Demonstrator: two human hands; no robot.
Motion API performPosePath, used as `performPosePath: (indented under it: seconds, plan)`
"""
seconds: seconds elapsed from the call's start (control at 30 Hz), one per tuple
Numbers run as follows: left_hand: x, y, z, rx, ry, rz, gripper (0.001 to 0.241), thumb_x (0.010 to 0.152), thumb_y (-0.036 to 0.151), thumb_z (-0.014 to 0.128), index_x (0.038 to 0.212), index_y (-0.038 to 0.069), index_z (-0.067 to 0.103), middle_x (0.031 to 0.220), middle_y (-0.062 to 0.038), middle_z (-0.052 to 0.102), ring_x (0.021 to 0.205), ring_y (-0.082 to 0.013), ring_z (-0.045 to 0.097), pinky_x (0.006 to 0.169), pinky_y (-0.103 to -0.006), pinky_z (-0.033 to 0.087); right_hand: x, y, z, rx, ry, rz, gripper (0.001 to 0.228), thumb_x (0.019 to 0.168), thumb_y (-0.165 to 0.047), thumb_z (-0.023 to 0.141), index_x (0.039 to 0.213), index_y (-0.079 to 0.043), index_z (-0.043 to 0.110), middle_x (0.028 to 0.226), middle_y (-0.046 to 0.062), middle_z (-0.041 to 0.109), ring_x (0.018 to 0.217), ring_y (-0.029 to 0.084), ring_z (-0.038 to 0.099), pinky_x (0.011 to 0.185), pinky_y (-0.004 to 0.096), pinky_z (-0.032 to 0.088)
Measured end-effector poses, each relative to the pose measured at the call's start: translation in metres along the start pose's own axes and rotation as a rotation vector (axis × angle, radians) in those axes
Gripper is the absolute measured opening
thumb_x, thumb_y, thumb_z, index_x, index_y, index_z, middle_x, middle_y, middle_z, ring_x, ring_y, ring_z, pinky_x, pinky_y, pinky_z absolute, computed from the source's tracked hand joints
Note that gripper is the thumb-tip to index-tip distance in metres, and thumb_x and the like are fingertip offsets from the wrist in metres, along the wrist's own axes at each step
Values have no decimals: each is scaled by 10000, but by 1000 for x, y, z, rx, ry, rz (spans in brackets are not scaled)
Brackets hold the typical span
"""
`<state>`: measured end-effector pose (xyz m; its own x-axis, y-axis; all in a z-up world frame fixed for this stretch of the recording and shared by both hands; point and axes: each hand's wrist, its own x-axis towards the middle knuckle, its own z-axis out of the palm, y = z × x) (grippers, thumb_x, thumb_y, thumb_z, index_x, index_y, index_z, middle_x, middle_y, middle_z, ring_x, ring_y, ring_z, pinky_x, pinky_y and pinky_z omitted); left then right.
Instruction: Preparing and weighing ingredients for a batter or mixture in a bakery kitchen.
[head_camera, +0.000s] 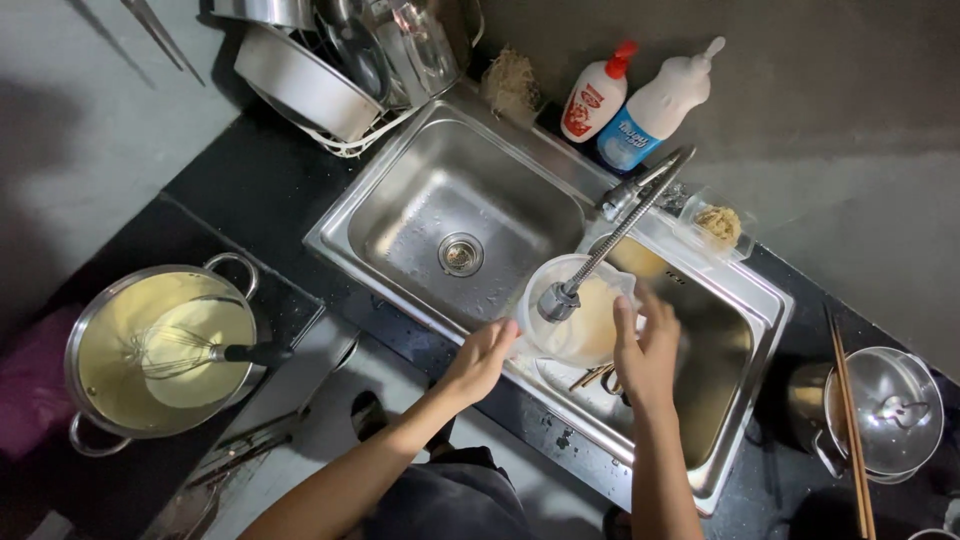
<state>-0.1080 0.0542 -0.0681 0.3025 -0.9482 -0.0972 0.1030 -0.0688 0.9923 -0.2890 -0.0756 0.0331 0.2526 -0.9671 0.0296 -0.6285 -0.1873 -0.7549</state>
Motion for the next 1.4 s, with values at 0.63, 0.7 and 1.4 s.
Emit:
performPosePath:
  seconds: [0.63, 0.7, 1.4]
  plan:
    - [-15, 22, 22, 276, -38, 271, 487, 1089, 375, 491, 787, -5, 524, 718, -209, 532, 694, -383, 549, 686, -488, 429, 84, -29, -17, -222, -138, -544, 662, 651, -233, 1005, 1110, -5, 586, 1043, 129, 578, 953, 252, 546, 841, 397, 475]
    - [-13, 24, 27, 273, -14, 315, 487, 1093, 373, 497, 796, -12, 528, 742, -217, 547, 731, -389, 555, 704, -492, 434, 83, -38, -30, -161, -139, -547, 639, 682, -221, 1000, 1115, -11, 580, 1045, 100, 581, 972, 215, 552, 865, 361, 480]
    - [-37, -4, 60, 242, -123, 359, 560, 1103, 367, 536, 1317, -150, 524, 1302, -315, 542, 1214, -440, 556, 1024, -467, 447, 58, 73, -20, 449, -385, 161, 542, 998, -144, 410, 1502, 53, 428, 1361, 186, 609, 1175, 281, 633, 1009, 404, 489]
